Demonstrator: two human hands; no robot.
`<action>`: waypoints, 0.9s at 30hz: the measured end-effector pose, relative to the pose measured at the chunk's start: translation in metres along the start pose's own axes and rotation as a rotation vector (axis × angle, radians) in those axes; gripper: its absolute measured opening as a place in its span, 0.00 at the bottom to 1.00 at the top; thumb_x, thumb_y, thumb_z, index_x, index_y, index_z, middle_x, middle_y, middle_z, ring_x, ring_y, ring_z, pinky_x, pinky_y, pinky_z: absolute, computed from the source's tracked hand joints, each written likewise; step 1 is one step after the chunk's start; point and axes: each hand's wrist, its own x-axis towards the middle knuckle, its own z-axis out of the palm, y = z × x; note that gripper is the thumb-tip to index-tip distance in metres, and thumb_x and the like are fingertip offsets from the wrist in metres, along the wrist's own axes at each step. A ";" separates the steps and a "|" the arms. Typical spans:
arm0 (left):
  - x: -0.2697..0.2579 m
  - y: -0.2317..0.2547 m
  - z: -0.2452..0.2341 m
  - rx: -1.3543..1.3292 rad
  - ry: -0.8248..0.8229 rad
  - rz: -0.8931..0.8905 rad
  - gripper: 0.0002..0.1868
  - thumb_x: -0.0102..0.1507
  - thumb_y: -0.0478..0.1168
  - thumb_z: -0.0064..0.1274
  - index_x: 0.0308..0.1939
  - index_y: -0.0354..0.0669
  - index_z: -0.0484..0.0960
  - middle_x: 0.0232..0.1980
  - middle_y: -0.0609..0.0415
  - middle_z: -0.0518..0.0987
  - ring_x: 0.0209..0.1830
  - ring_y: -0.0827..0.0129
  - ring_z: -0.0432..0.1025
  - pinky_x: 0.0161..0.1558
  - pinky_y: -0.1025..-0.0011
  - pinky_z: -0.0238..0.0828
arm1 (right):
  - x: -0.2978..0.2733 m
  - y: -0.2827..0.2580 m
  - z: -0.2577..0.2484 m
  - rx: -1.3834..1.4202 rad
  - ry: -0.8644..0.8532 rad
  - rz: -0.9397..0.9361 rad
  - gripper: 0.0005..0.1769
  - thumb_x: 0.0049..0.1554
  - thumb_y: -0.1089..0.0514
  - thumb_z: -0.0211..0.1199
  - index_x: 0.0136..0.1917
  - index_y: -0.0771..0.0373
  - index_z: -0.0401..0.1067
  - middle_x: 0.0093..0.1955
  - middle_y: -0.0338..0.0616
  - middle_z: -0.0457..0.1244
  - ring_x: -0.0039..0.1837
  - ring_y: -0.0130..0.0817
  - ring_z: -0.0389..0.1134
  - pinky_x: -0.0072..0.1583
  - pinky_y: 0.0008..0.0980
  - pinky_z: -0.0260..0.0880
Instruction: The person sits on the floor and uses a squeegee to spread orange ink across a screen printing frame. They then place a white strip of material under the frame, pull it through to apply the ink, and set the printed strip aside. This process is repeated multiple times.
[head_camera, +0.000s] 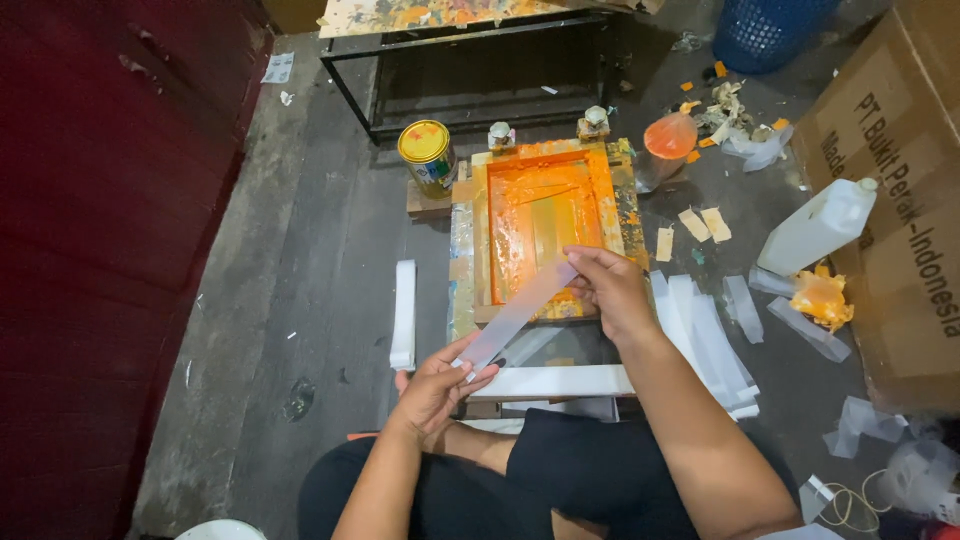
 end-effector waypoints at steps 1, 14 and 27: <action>0.000 0.000 0.001 0.000 0.000 0.002 0.32 0.63 0.27 0.51 0.72 0.42 0.70 0.67 0.34 0.75 0.59 0.38 0.72 0.65 0.44 0.67 | 0.001 -0.004 0.000 0.000 -0.002 -0.001 0.17 0.58 0.58 0.67 0.59 0.65 0.77 0.40 0.44 0.70 0.40 0.29 0.74 0.45 0.24 0.79; -0.002 -0.001 0.003 0.038 0.008 0.027 0.26 0.61 0.28 0.54 0.65 0.36 0.76 0.58 0.38 0.81 0.55 0.41 0.76 0.63 0.47 0.71 | -0.004 -0.019 -0.006 -0.292 -0.149 -0.095 0.15 0.53 0.63 0.70 0.54 0.68 0.79 0.35 0.49 0.69 0.34 0.25 0.64 0.36 0.24 0.72; 0.000 0.009 0.005 -0.031 0.136 0.151 0.07 0.63 0.26 0.55 0.44 0.35 0.79 0.39 0.44 0.84 0.53 0.48 0.81 0.66 0.45 0.71 | 0.001 -0.024 -0.016 -0.427 -0.245 -0.151 0.11 0.55 0.64 0.68 0.52 0.69 0.79 0.36 0.50 0.66 0.38 0.31 0.66 0.40 0.27 0.68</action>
